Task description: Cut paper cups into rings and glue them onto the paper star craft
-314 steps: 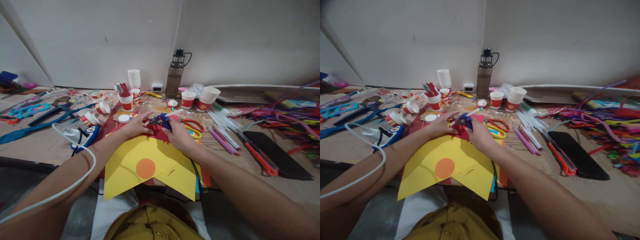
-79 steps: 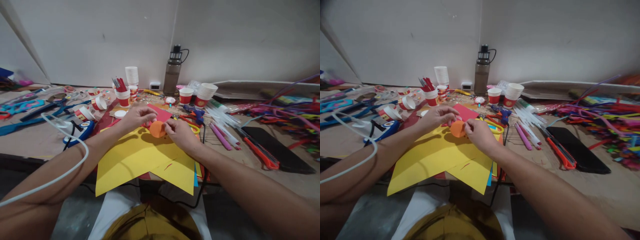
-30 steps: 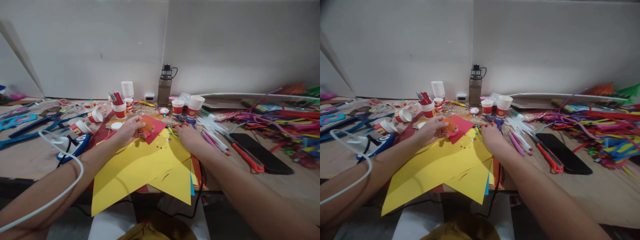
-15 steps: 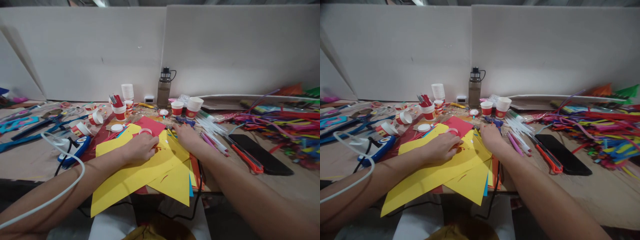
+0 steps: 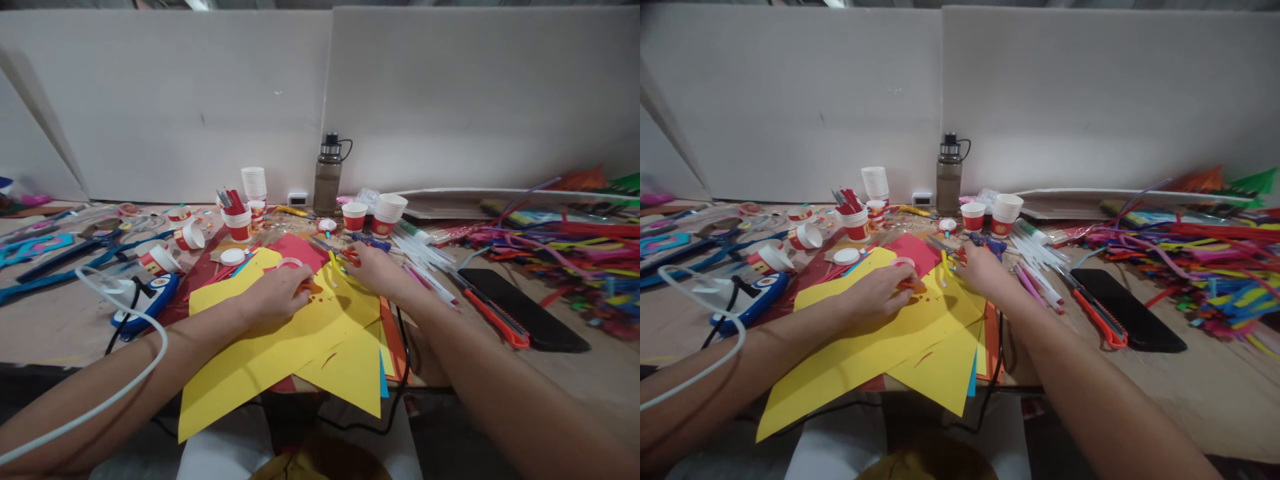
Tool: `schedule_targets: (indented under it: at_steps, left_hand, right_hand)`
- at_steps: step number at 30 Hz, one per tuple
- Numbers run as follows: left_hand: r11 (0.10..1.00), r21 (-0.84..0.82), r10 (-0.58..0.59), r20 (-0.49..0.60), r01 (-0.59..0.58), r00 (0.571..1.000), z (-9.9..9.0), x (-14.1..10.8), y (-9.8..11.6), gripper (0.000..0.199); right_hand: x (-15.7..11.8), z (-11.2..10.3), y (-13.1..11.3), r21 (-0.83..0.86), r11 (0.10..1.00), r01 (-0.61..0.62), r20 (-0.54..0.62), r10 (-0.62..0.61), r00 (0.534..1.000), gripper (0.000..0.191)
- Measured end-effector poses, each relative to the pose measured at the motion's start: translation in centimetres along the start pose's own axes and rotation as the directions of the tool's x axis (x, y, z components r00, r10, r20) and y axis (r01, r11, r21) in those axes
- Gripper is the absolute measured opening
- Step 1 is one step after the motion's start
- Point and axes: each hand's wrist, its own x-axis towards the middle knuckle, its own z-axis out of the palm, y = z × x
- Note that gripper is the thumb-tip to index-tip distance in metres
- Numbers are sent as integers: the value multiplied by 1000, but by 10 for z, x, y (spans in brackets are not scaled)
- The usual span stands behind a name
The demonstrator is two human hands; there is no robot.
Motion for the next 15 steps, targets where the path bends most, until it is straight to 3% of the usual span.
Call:
schedule_targets:
  at_steps: [2,3,6,9,12,15]
  left_hand:
    - [952,-301,-96,-114,58,989,-2,3,-5,7]
    - [881,-468,-160,-159,69,974,-3,5,-8,9]
    - [564,-825,-286,-153,37,946,-7,12,-18,22]
    - [362,-932,-320,-103,21,942,-11,16,-23,29]
    - [289,-957,-328,-81,18,941,-11,17,-22,34]
    - [252,-968,-349,-89,2,933,-11,18,-19,34]
  right_hand:
    - [1,0,2,168,985,-43,-32,49,998,39]
    - [2,0,3,259,965,-51,-44,65,997,41]
    - [0,-1,3,543,839,42,-99,14,995,52]
    - [-8,-4,-1,626,743,237,-248,-99,964,50]
    - [-17,-8,-8,569,765,301,-284,-160,945,39]
    - [-23,-11,-14,412,868,278,-237,-192,952,53]
